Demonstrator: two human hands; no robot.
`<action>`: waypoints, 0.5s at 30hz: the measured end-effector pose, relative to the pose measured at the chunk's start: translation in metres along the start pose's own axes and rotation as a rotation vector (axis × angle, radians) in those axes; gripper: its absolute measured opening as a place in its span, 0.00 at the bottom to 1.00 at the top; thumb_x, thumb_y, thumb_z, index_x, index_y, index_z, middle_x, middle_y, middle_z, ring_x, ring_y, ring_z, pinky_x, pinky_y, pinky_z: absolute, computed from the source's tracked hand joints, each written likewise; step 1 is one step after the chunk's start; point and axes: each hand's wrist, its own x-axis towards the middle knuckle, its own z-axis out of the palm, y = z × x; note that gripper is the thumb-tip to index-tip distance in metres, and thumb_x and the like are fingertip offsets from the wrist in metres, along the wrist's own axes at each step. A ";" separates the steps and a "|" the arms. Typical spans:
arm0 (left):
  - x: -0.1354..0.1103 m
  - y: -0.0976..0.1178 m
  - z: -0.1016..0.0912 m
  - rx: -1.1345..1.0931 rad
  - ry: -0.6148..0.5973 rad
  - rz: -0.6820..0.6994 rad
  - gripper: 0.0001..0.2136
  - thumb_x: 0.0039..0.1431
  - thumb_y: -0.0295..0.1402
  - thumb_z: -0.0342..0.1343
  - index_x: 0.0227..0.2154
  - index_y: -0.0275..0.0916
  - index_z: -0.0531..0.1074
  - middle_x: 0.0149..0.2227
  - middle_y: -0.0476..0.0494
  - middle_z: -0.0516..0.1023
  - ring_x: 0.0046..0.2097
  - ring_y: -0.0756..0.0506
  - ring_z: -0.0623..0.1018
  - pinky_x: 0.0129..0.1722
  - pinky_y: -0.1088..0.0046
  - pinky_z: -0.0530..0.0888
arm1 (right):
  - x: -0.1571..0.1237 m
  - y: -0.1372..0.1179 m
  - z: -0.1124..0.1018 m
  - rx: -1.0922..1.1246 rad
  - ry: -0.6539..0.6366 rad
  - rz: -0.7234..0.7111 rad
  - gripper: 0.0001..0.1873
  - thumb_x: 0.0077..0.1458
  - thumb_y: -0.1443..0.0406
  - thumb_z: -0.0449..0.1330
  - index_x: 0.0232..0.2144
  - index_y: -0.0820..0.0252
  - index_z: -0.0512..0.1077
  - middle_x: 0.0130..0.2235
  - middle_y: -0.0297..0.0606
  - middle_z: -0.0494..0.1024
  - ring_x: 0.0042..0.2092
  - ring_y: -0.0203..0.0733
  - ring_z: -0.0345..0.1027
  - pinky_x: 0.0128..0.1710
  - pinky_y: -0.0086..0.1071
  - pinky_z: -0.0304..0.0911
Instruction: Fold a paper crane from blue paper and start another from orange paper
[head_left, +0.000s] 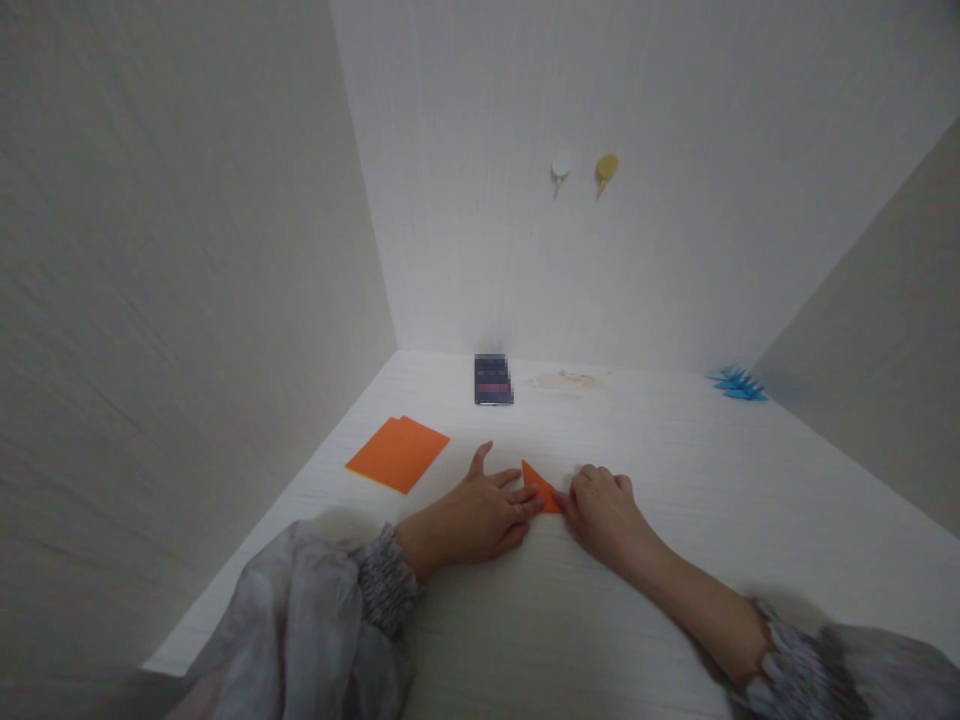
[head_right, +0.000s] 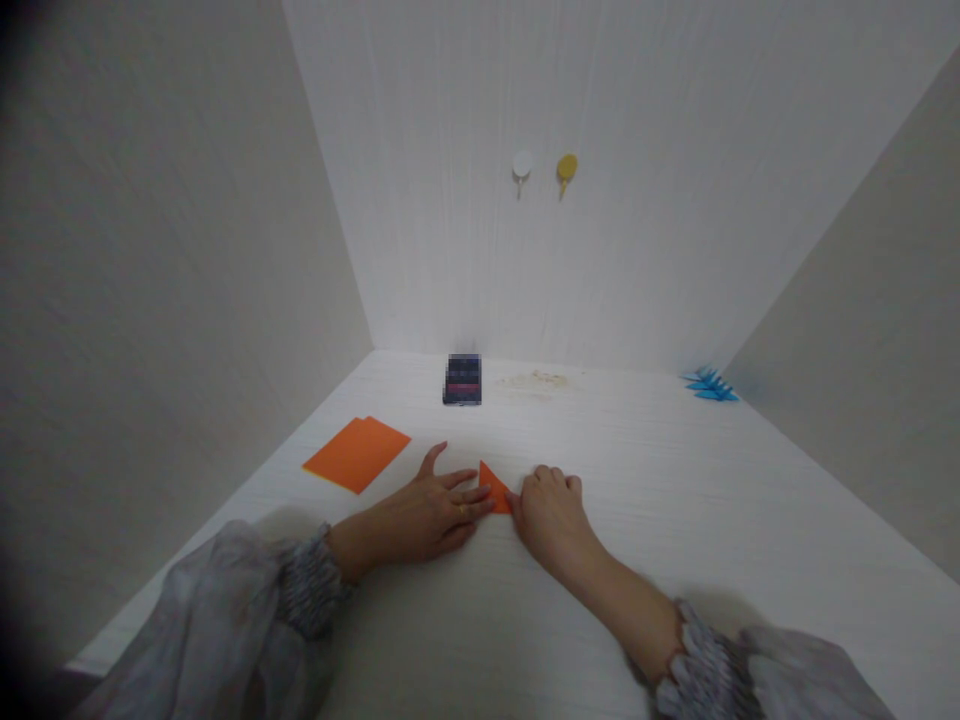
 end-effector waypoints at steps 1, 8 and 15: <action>0.000 0.000 0.001 0.004 0.003 -0.002 0.15 0.59 0.35 0.38 0.47 0.45 0.62 0.45 0.47 0.71 0.51 0.43 0.65 0.52 0.47 0.35 | 0.000 -0.001 -0.001 0.006 -0.001 0.003 0.15 0.54 0.62 0.48 0.28 0.67 0.71 0.33 0.49 0.71 0.38 0.50 0.62 0.36 0.40 0.50; 0.002 0.001 0.007 0.075 0.007 -0.007 0.16 0.59 0.36 0.38 0.47 0.43 0.62 0.46 0.45 0.70 0.50 0.42 0.65 0.52 0.45 0.36 | 0.006 0.017 0.005 0.191 -0.033 0.028 0.14 0.53 0.62 0.49 0.21 0.62 0.68 0.30 0.42 0.70 0.35 0.44 0.62 0.35 0.37 0.52; 0.000 0.000 0.009 0.093 0.022 0.002 0.16 0.60 0.36 0.37 0.47 0.43 0.63 0.47 0.45 0.70 0.51 0.42 0.65 0.52 0.45 0.37 | 0.010 0.053 0.012 0.749 -0.138 -0.162 0.13 0.50 0.64 0.50 0.18 0.60 0.66 0.29 0.36 0.67 0.31 0.36 0.62 0.33 0.30 0.58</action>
